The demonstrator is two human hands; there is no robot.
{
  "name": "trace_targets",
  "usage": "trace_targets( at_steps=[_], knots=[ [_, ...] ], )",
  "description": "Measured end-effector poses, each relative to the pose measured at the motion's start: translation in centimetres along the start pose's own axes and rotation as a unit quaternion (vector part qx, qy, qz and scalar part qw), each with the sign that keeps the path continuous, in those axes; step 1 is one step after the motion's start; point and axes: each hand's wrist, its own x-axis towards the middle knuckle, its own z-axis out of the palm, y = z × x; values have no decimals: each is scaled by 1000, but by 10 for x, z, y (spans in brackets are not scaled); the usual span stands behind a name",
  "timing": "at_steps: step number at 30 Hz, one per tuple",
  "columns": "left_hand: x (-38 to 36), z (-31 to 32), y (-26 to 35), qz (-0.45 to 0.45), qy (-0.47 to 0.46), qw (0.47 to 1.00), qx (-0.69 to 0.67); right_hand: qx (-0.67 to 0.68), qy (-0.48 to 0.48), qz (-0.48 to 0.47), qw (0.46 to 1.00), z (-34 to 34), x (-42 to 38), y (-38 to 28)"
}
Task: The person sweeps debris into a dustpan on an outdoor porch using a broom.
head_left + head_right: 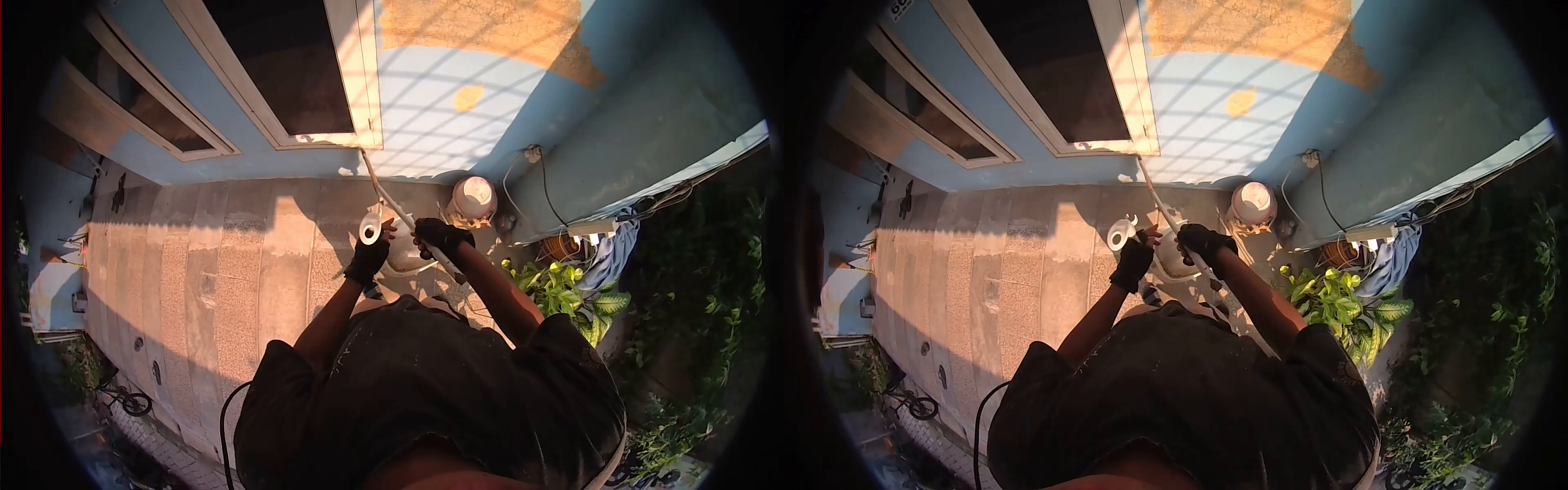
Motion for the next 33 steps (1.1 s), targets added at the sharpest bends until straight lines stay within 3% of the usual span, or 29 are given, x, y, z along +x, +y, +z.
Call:
trace_targets(
  at_steps=[2,3,5,7,9,11,12,13,15,16,17,18,19,20,21,22,23,24,25,26,27,31,33],
  knots=[
    [10,-7,-45,-8,-88,996,10,9,-5,8,1000,17,14,-9],
    [17,-10,-35,-19,-121,992,12,-14,6,17,1000,20,23,-11],
    [28,-6,-4,74,-132,978,-140,-44,5,-24,999,24,29,-8],
    [39,-6,-3,158,-175,972,19,-132,-43,-106,985,33,16,-13],
    [42,1,-58,69,-186,980,-31,-233,10,-143,962,42,-5,-32],
    [48,2,-92,34,-184,979,80,-360,-1,-87,929,45,-1,-46],
    [51,6,-74,92,-141,978,126,-358,-14,-129,925,39,5,-41],
    [53,2,-55,154,-160,939,262,-190,8,-103,976,35,10,-30],
    [59,13,-45,33,-83,986,139,-277,31,-209,937,23,9,-30],
    [59,12,-34,109,-60,972,200,-270,78,-211,936,15,2,-30],
    [62,11,-28,181,-45,951,248,-411,230,-219,854,16,-19,-44],
    [62,9,-45,116,-64,971,201,-399,248,-186,863,17,-53,-63],
    [60,9,-68,48,-78,984,153,-384,261,-286,838,-9,-47,-40],
    [57,13,-88,8,-57,997,56,-354,233,-288,859,12,-110,-81],
    [50,15,-100,-31,-31,998,-39,-320,129,-347,872,10,-141,-89],
    [47,16,-84,-75,-29,992,-101,-185,12,-366,912,15,-174,-101],
    [47,20,-105,38,-34,999,4,-171,-111,-420,884,17,-203,-120],
    [51,24,-78,38,-26,999,1,-135,-166,-435,875,24,-232,-135],
    [56,29,-44,36,-21,999,-3,-87,-276,-510,810,21,-233,-143],
    [56,35,-42,-46,5,991,-125,-7,-369,-537,759,29,-241,-149],
    [59,43,-45,-128,35,961,-244,60,-351,-593,722,45,-250,-158],
    [65,65,-40,21,36,998,56,105,-313,-566,755,19,-276,-139],
    [68,77,-26,12,32,996,80,112,-292,-561,766,3,-290,-135]
  ],
)
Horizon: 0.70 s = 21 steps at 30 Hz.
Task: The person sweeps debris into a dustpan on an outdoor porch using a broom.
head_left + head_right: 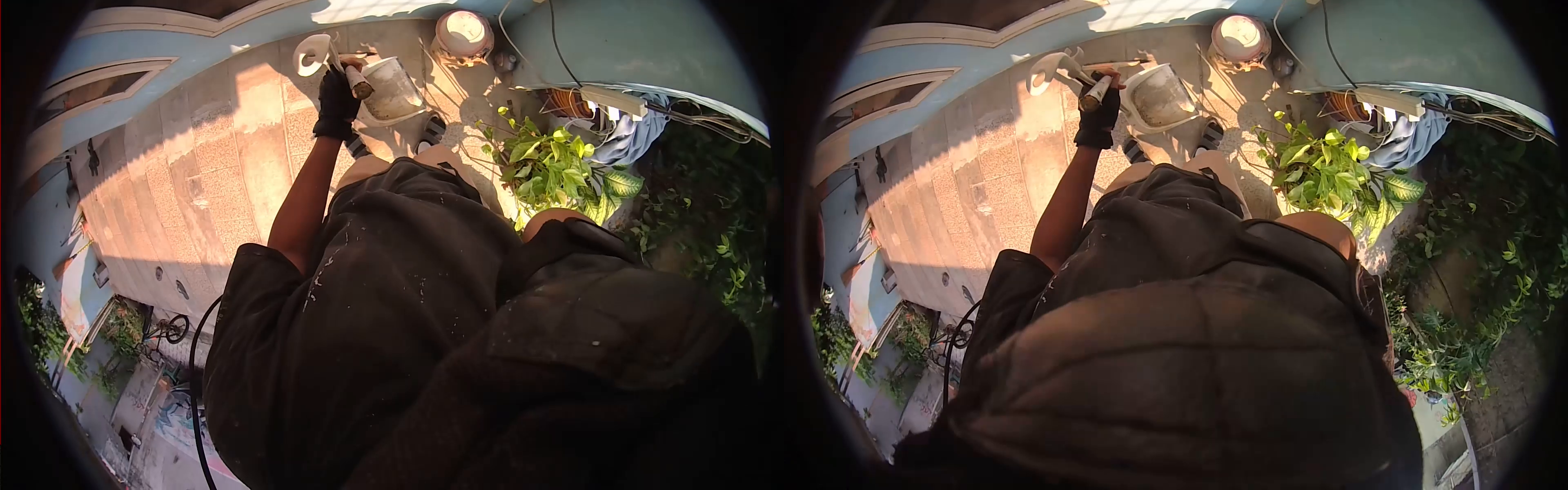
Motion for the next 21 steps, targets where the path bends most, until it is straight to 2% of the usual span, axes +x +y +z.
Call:
trace_targets(
  at_steps=[2,6,8,9,12,13,14,16,17,18,19,21],
  knots=[
    [1,12,-1,6,15,999,29,-2,4,-4,1000,-6,-4,-14],
    [2,31,8,72,35,992,94,6,-3,-24,1000,-20,-10,-39],
    [2,39,5,84,35,996,-3,9,-3,-31,999,-22,-15,-56],
    [2,41,9,47,35,997,41,8,-8,-37,999,-1,-34,-84],
    [2,48,25,14,64,998,1,9,-10,-53,998,-26,-23,-86],
    [3,49,29,43,63,997,11,8,-6,-56,998,-22,-37,-106],
    [6,51,33,48,67,996,14,4,-7,-61,998,-34,-15,-85],
    [4,54,42,-33,88,992,-82,-1,-6,-70,998,-27,-24,-105],
    [4,55,37,-44,96,990,-98,-5,-5,-74,997,-26,-20,-104],
    [-1,54,34,-45,99,989,-97,-8,0,-75,997,-21,-19,-106],
    [-2,54,32,-40,98,991,-80,-12,1,-76,997,-9,-43,-137],
    [3,48,20,-6,91,996,-22,-22,4,-82,996,-7,-27,-129]
  ],
)
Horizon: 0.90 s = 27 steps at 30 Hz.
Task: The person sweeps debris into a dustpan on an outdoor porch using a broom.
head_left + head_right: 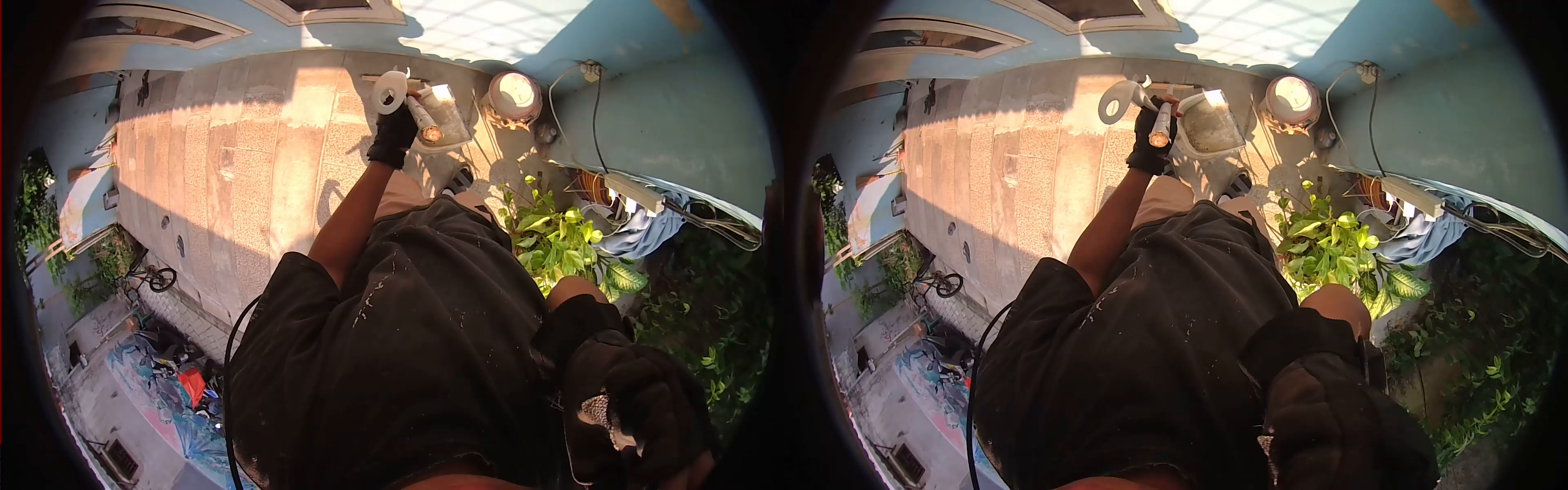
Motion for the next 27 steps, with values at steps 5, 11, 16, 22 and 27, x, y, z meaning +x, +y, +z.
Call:
trace_targets(
  at_steps=[5,11,16,22,27],
  knots=[
    [3,-17,-18,-58,-47,986,-149,367,-168,46,914,-75,29,88],
    [5,-30,-56,-65,-67,988,-126,-149,325,415,836,-165,-70,245],
    [14,-37,-81,-57,-121,989,-63,235,382,472,759,-179,-100,348],
    [26,-58,-48,-36,-211,969,-126,117,357,502,779,-163,-72,392],
    [46,-80,-14,154,-235,958,48,213,426,508,718,-160,-73,414]
  ],
)
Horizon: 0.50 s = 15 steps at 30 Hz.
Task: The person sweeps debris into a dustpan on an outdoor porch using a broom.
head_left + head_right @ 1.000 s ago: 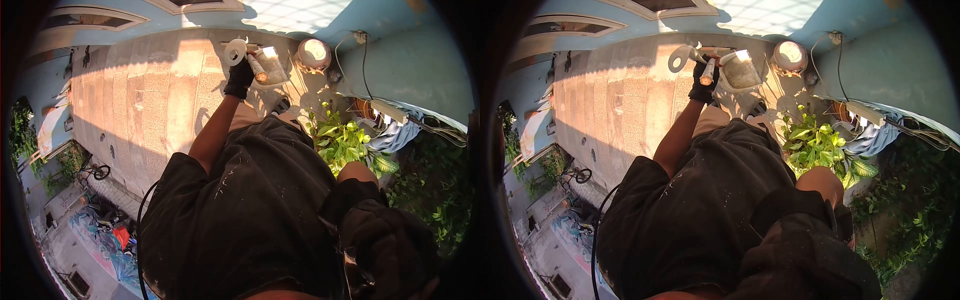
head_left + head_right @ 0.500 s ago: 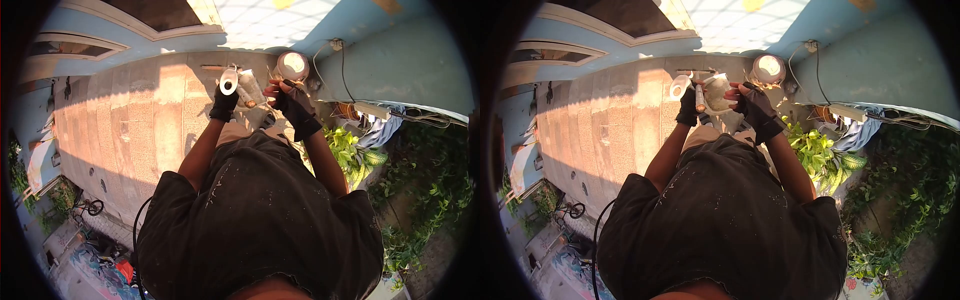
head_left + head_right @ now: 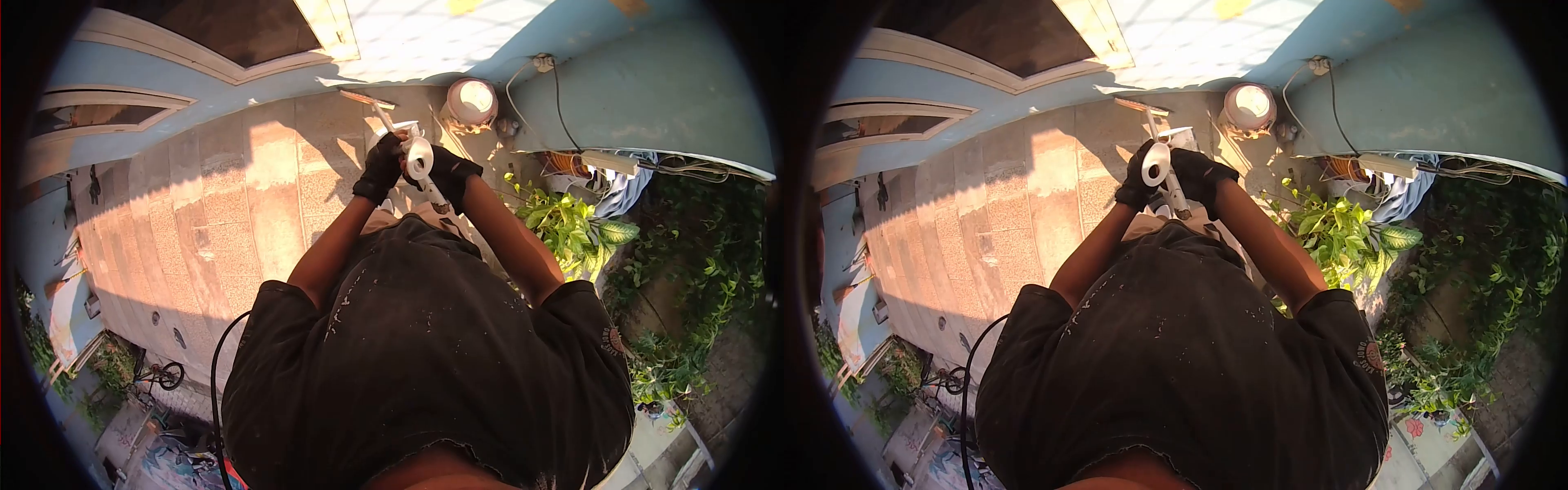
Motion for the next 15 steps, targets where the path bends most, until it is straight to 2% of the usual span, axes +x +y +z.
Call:
trace_targets(
  at_steps=[1,2,3,4,6,7,8,9,10,11,12,14,15],
  knots=[
    [-1,-1,-2,-29,-3,998,-50,4,5,-1,1000,-7,6,2],
    [0,-1,-5,-57,-7,993,-100,-112,-3,-33,993,-20,14,2],
    [0,-6,-4,-154,-51,981,-111,-226,-9,-63,972,-26,14,4],
    [-5,-4,-13,-155,-59,979,-116,-220,-2,-65,973,-32,12,6],
    [-9,0,-32,-90,-73,992,-42,-151,-3,-24,988,-34,3,7],
    [-15,1,-40,-76,-88,993,-22,-418,-26,-121,900,-43,-4,11],
    [-17,2,-46,-74,-95,992,-26,-414,-19,-123,902,-42,-13,11],
    [-23,4,-53,-67,-98,993,-25,-205,26,-31,978,-38,-25,8],
    [-29,6,-59,-62,-101,993,-24,19,67,62,996,-38,-35,8],
    [-27,2,-56,-80,-108,991,-1,256,68,64,962,-87,-14,30],
    [-37,10,-80,-89,-85,992,-16,262,82,29,961,-118,-15,44],
    [-34,3,-84,-64,-87,994,7,193,100,67,974,-132,-34,44],
    [-34,0,-82,-66,-82,994,-3,223,160,75,959,-133,-45,51]
  ],
)
